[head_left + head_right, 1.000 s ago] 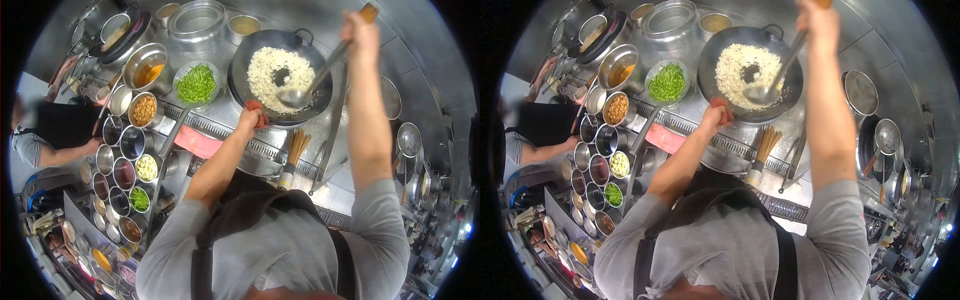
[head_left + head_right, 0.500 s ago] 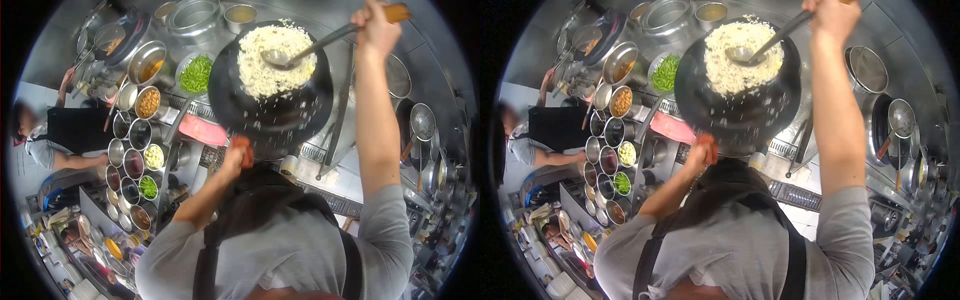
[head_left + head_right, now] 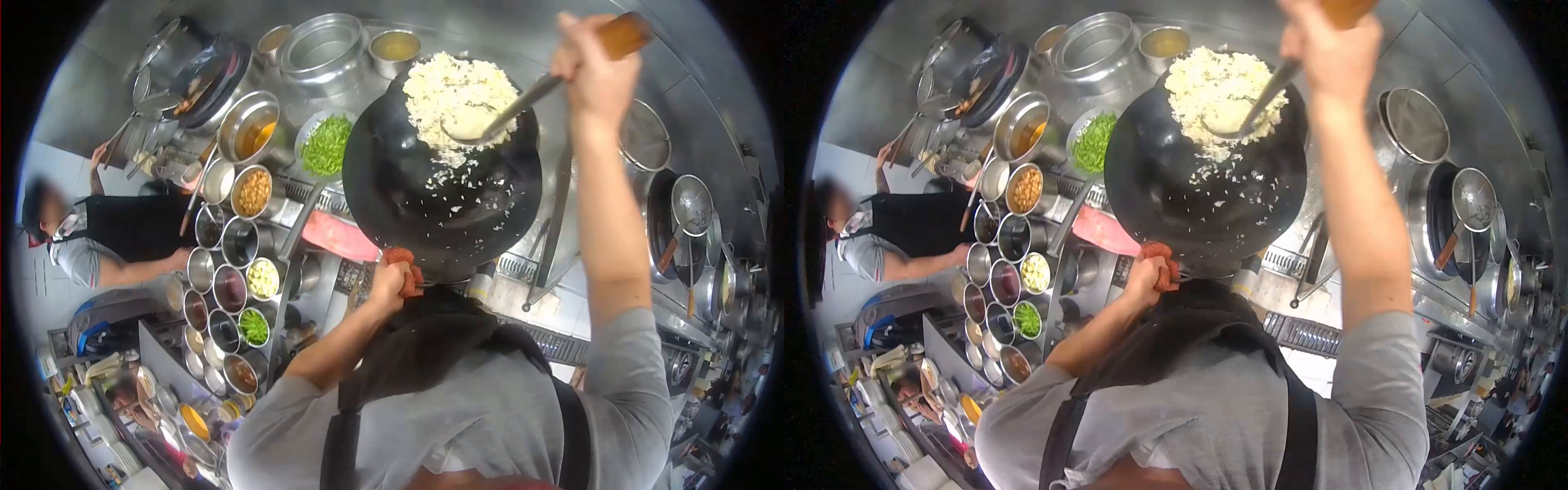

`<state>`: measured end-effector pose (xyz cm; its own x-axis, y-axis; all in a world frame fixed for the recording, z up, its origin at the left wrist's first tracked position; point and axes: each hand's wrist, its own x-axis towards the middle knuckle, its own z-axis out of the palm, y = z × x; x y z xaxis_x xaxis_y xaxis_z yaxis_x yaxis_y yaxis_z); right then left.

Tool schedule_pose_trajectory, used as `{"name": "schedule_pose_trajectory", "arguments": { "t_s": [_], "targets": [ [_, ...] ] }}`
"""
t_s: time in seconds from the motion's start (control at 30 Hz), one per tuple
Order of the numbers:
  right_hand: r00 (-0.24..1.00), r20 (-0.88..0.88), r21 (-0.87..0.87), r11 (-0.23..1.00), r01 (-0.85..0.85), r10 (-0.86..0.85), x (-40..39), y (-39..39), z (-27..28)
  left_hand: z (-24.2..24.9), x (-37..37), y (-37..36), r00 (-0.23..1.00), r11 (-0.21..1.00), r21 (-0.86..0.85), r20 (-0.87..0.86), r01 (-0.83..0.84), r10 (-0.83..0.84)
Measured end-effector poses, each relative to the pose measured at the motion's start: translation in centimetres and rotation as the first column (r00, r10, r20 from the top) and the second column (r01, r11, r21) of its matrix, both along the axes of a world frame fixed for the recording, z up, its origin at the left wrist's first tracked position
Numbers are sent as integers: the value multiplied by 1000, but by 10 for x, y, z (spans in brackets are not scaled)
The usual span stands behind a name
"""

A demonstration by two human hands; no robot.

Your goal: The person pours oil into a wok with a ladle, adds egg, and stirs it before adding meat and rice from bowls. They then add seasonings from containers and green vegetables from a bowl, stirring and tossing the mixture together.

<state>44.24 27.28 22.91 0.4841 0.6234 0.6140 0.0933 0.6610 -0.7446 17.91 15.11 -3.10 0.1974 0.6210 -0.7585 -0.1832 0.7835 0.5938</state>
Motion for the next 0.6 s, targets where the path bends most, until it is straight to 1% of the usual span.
{"name": "schedule_pose_trajectory", "arguments": {
  "t_s": [0.07,0.1,0.13,0.2,0.23,0.27,0.3,0.33,0.37,0.4,0.47,0.53,0.57,0.6],
  "targets": [
    [995,-50,-74,993,-90,86,2,2,12,35,-3,20,977,999,40,211,-37,27],
    [998,-57,-132,991,-33,26,-7,5,9,49,9,40,961,989,105,265,-106,75],
    [996,-56,-187,981,58,-70,-16,14,-5,46,24,63,962,984,148,266,-102,60],
    [981,-135,-211,971,109,-139,-21,32,-40,6,48,104,966,975,224,252,2,-60],
    [970,-107,-237,953,189,-219,-27,33,-52,-12,56,111,969,968,250,246,-23,-40],
    [971,-67,-282,938,200,-227,-20,35,-68,-27,61,111,971,962,270,237,-39,-27],
    [974,4,-256,942,218,-225,-19,19,-78,-36,54,94,970,966,256,240,-23,-41],
    [971,87,-199,951,236,-222,-16,2,-79,-39,45,77,983,971,239,179,5,-49],
    [950,223,-145,956,254,-219,-9,-25,-88,-38,32,65,992,973,229,111,35,-62],
    [911,350,-95,959,267,-219,0,-54,-101,-31,15,57,983,972,163,45,169,-179],
    [905,396,12,986,164,-155,3,-100,-119,-17,12,62,987,984,165,131,73,-96],
    [896,421,-274,922,272,-139,6,-146,-164,-13,27,102,986,981,185,146,53,-81],
    [915,389,-406,873,271,-104,8,-172,-194,-13,41,120,969,973,229,242,-13,-43],
    [932,356,-533,805,261,-67,7,-195,-212,-30,50,141,966,955,297,242,15,-90]
  ]
}}
